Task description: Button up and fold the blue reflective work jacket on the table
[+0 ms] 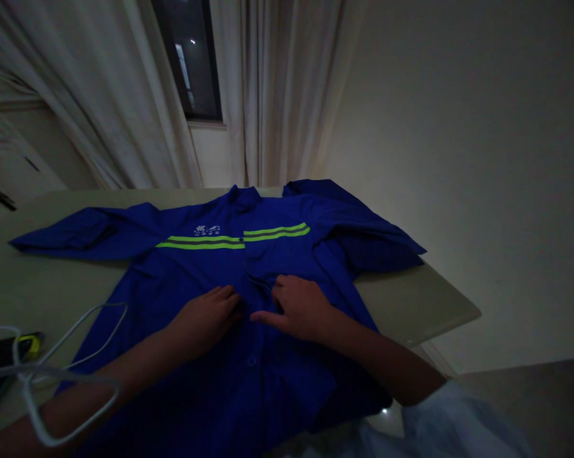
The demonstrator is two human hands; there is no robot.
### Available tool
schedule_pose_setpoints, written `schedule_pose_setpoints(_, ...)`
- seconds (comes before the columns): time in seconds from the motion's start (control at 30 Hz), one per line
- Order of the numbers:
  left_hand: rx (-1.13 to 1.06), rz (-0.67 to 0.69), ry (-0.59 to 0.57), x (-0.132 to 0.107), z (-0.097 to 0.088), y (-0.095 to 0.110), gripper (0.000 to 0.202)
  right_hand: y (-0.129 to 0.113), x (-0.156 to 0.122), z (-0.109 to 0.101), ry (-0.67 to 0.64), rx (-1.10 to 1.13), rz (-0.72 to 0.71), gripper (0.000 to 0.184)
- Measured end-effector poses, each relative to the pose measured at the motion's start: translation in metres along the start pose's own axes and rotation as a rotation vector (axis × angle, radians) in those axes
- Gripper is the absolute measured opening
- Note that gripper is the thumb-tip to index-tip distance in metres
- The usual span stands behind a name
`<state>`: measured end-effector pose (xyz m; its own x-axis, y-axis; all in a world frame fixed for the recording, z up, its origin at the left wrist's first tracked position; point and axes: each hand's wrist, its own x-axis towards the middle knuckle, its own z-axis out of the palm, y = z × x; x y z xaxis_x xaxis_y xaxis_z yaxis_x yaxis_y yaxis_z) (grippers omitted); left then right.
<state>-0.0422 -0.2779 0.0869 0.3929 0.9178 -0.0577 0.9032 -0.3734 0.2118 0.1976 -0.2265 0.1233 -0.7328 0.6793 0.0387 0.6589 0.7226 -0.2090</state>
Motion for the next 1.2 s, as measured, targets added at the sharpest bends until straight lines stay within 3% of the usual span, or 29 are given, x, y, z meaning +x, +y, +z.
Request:
schedule_pose_setpoints(0.13, -0.146, -0.027, -0.232, 0.045, -0.014, -0.015, 0.005, 0.005, 0.043, 0.0, -0.043, -0.142, -0.077, 0.024)
schedule_pose_setpoints(0.23, -0.331, -0.011, -0.326, 0.061, -0.011, -0.029, 0.012, 0.023, 0.064, 0.01, -0.127, -0.049, -0.089, 0.029)
schedule_pose_setpoints(0.33, -0.505, -0.048, -0.253, 0.057, 0.006, -0.038, 0.022, 0.042, 0.07, 0.025, -0.1, 0.142, -0.021, 0.04)
schedule_pose_setpoints(0.47, -0.536, -0.028, -0.006, 0.038, 0.027, -0.038, 0.022, 0.05, 0.065, 0.041, -0.04, 0.356, -0.081, 0.018)
schedule_pose_setpoints(0.53, -0.501, 0.004, 0.063, 0.031, 0.032, -0.035, 0.016, 0.049, 0.064, 0.043, -0.016, 0.5, -0.07, 0.013)
schedule_pose_setpoints(0.67, -0.484, 0.035, 0.124, 0.029, 0.037, -0.034, 0.017, 0.05, 0.066, 0.043, -0.12, 0.759, 0.033, 0.008)
schedule_pose_setpoints(0.8, -0.462, 0.062, 0.134, 0.031, 0.043, -0.038, 0.016, 0.052, 0.065, 0.047, -0.133, 0.678, -0.003, 0.006)
schedule_pose_setpoints(1.0, -0.446, 0.097, 0.172, 0.031, 0.048, -0.04, 0.016, 0.045, 0.063, 0.061, -0.069, 0.874, -0.007, 0.013)
schedule_pose_setpoints(1.2, -0.399, 0.069, 0.183, 0.029, 0.048, -0.038, 0.017, 0.046, 0.063, 0.059, -0.132, 0.917, -0.029, 0.013)
